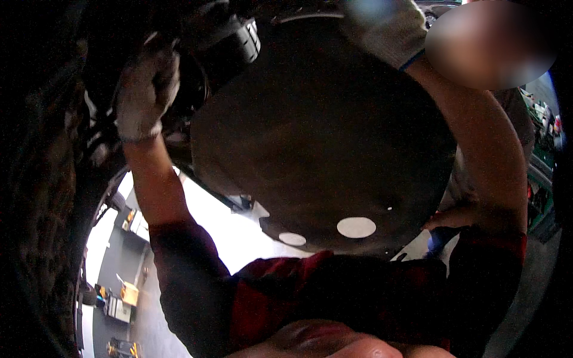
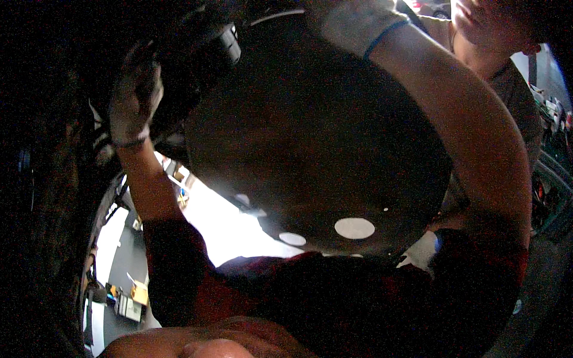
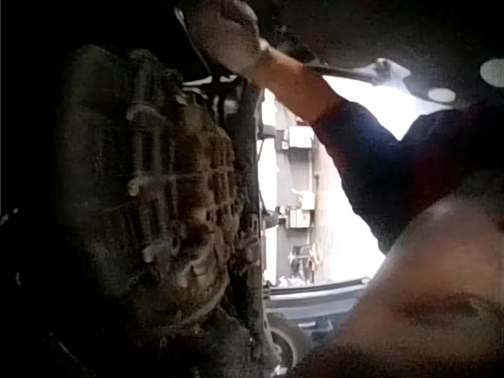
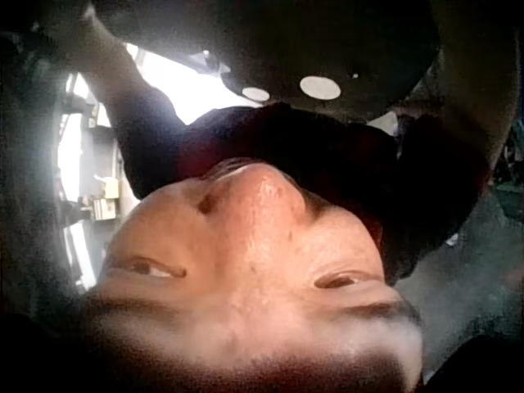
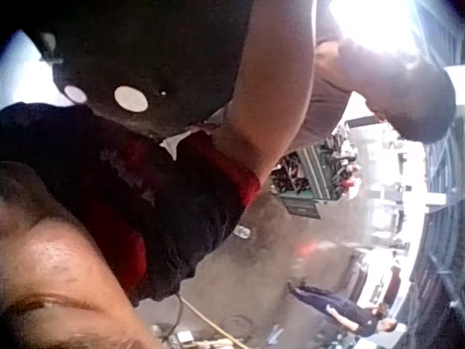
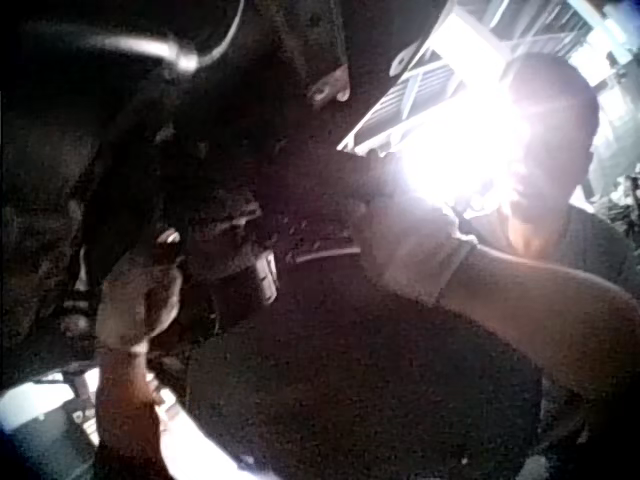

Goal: The person removes a large plastic undercarriage panel from beneath a vehicle using a screwdriver and pliers while another person assists by holding the panel.

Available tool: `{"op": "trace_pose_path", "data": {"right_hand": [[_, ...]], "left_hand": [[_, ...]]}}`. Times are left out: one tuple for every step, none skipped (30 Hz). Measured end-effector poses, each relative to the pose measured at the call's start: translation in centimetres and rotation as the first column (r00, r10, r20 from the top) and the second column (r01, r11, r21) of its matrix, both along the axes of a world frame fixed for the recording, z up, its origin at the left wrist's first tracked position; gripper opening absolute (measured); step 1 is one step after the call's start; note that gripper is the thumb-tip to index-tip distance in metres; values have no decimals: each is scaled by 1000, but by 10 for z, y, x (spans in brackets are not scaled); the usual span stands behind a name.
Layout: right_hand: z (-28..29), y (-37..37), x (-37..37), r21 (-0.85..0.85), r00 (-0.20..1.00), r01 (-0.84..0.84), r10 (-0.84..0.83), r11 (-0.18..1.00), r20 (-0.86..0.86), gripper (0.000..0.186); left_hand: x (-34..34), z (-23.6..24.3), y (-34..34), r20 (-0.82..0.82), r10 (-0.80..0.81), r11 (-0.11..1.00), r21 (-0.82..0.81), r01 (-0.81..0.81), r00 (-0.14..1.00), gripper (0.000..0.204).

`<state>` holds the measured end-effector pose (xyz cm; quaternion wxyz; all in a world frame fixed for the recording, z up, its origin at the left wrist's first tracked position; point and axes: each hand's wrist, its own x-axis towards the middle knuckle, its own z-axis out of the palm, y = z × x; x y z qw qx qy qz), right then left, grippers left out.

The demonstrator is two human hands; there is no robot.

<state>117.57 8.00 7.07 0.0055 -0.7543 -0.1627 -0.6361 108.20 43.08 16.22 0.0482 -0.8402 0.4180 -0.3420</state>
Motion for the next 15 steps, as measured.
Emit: {"op": "trace_pose_path", "data": {"right_hand": [[-3,1,2,-4,999,-26,25,1000,-22,28],[-2,-1,2,-5,999,-26,26,1000,-38,29],[-2,-1,2,-2,999,-24,24,1000,-40,29],[-1,-3,-2,3,998,-35,35,999,-47,30],[0,-4,-6,9,996,-47,48,999,-73,31],[1,-5,-13,12,992,-68,69,998,-104,32],[0,-7,-20,24,986,-92,94,996,-141,33],[-1,-10,-28,38,973,-117,122,992,-194,34],[-5,-13,-36,59,957,-146,156,988,-243,35],[-10,-18,-42,79,938,-165,181,983,-294,37],[-16,-23,-47,107,914,-181,207,978,-348,38],[-24,-27,-49,135,889,-187,227,973,-397,39],[-31,-30,-50,162,872,-190,243,968,-425,41],[-39,-31,-48,192,854,-193,261,962,-449,42],[-45,-29,-45,240,824,-195,292,951,-485,49]], "left_hand": [[-14,2,9,-185,-44,989,-146,16,982,34],[-20,1,17,-273,-201,954,-272,125,941,37],[-25,1,24,-365,-225,928,-364,84,903,39],[-23,-4,31,-406,-325,889,-439,130,854,37],[-24,-8,34,-415,-190,867,-497,-46,890,29],[-22,-14,37,-349,-14,819,-541,-189,937,27],[-21,-17,40,-296,2,805,-566,-177,955,27],[-18,-22,39,-274,35,822,-539,-183,961,27],[-16,-23,36,-260,73,843,-500,-199,963,27],[-14,-26,30,-286,92,841,-490,-228,954,27],[-14,-26,24,-318,114,837,-480,-263,941,28],[-12,-25,17,-315,104,853,-459,-247,943,28],[-11,-22,12,-418,48,832,-485,-268,907,28],[-8,-18,7,-479,-39,831,-503,-238,877,27],[-5,-13,4,-526,-143,830,-525,-188,838,26]]}}
